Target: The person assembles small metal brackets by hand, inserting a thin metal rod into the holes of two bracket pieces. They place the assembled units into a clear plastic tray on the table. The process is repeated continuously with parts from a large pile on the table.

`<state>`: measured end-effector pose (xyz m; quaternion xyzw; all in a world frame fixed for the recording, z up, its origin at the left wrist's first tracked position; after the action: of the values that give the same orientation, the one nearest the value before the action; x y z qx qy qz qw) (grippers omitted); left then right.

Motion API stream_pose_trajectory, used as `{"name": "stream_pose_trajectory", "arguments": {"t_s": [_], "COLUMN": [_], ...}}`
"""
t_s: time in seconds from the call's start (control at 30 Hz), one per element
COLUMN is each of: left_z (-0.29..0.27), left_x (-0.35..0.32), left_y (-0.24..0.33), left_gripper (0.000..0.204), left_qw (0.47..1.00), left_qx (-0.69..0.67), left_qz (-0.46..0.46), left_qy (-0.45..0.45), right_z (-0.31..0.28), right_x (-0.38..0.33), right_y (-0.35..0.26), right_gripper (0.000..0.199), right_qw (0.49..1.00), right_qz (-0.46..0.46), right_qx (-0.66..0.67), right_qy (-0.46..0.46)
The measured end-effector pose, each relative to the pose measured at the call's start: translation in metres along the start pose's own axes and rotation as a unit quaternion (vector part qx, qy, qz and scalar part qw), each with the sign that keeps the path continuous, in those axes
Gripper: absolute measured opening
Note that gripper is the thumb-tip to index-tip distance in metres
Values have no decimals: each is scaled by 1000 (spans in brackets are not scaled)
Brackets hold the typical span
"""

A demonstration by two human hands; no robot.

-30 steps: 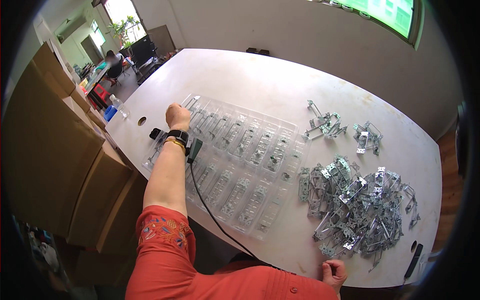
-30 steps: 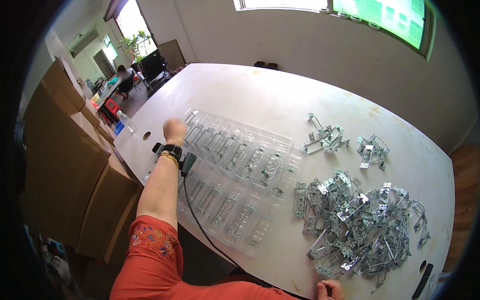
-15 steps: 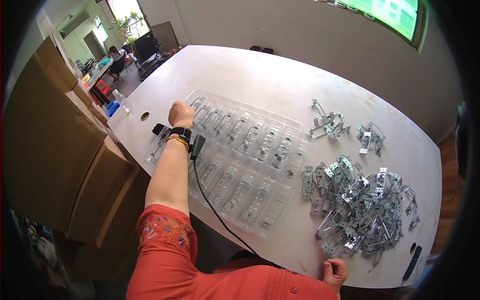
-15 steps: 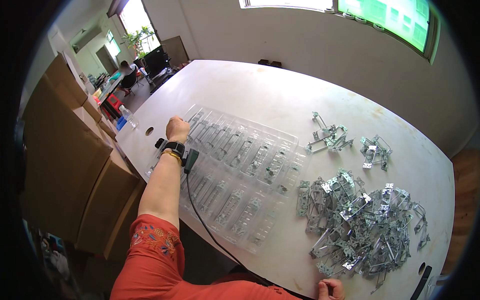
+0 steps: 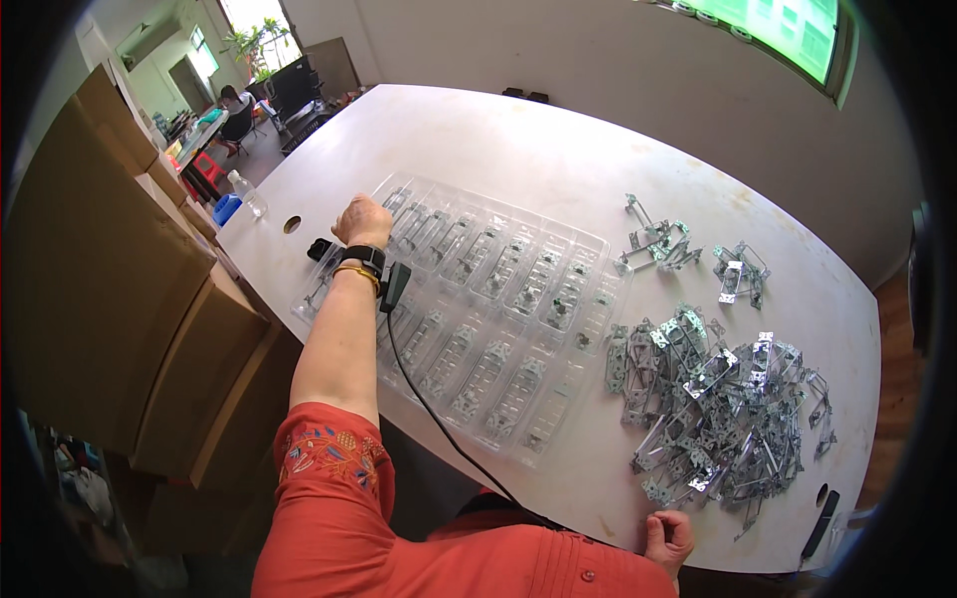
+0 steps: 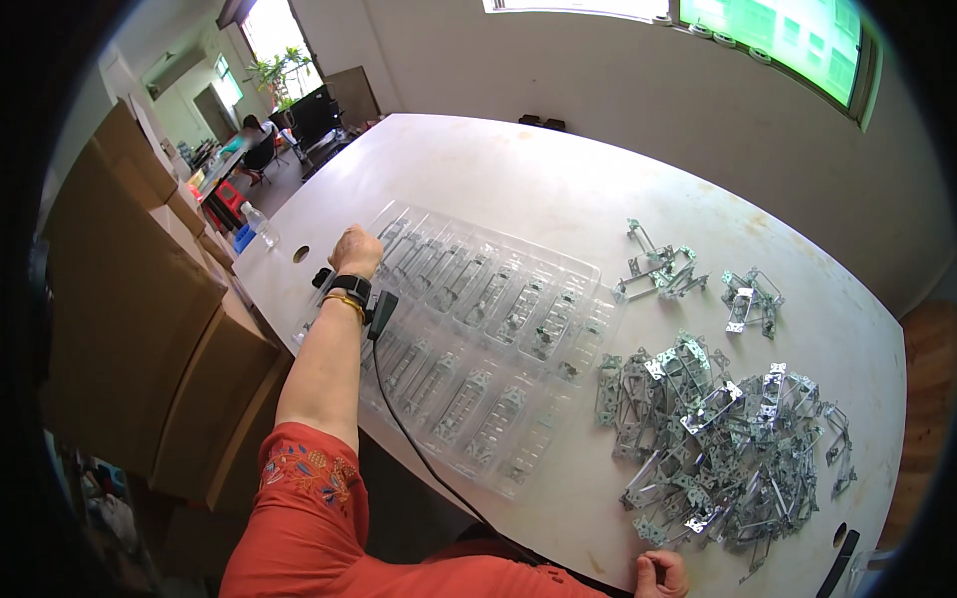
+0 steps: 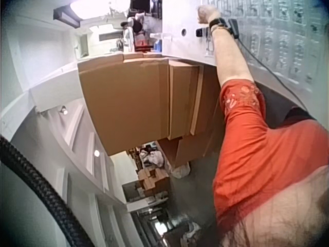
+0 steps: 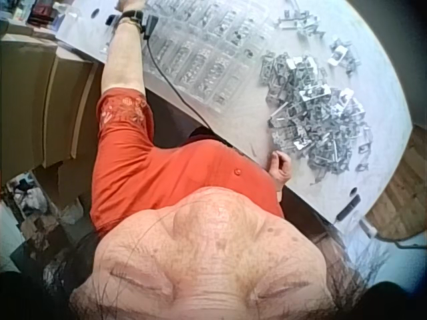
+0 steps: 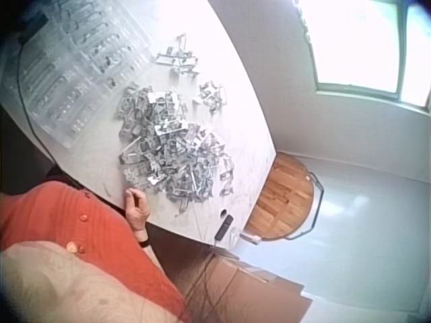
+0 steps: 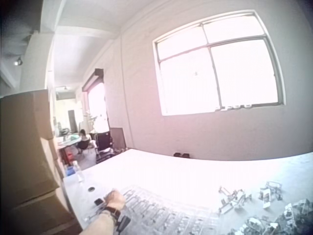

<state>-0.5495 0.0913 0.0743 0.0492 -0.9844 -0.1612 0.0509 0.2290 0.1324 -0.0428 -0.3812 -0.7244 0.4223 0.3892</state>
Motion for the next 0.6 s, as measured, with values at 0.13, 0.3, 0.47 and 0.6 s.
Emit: {"name": "stream_pose_trajectory", "arguments": {"t_s": [0.13,0.3,0.47,0.6], "left_z": [-5,-3,-3,-2], "left_x": [-4,-1,-3,-3], "left_y": [2,-3,-1,-3], "left_gripper": [34,34,33,32], "left_qw": [999,999,998,998], "left_qx": [19,-7,-8,-5], "left_qz": [10,25,38,42], "left_qy": [-24,-37,-49,-47], "right_z": [0,1,0,1], "right_x": [0,1,1,2], "right_y": [-1,-2,0,0], "right_gripper": [16,16,16,15], "right_qw": [1000,1000,1000,1000], "right_qz": [12,14,3,9], "right_qx": [12,13,1,12], "right_qy": [1,1,-1,-5]}}
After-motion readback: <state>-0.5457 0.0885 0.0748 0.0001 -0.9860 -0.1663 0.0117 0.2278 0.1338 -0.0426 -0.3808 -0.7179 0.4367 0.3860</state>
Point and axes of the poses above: each hand's wrist, its own x-axis towards the middle knuckle, its own z-axis out of the palm, y = z × x, the point moved 3 cm from there along x, towards the middle knuckle, and after that the axes turned 12 degrees about -z, right-handed, at the moved point
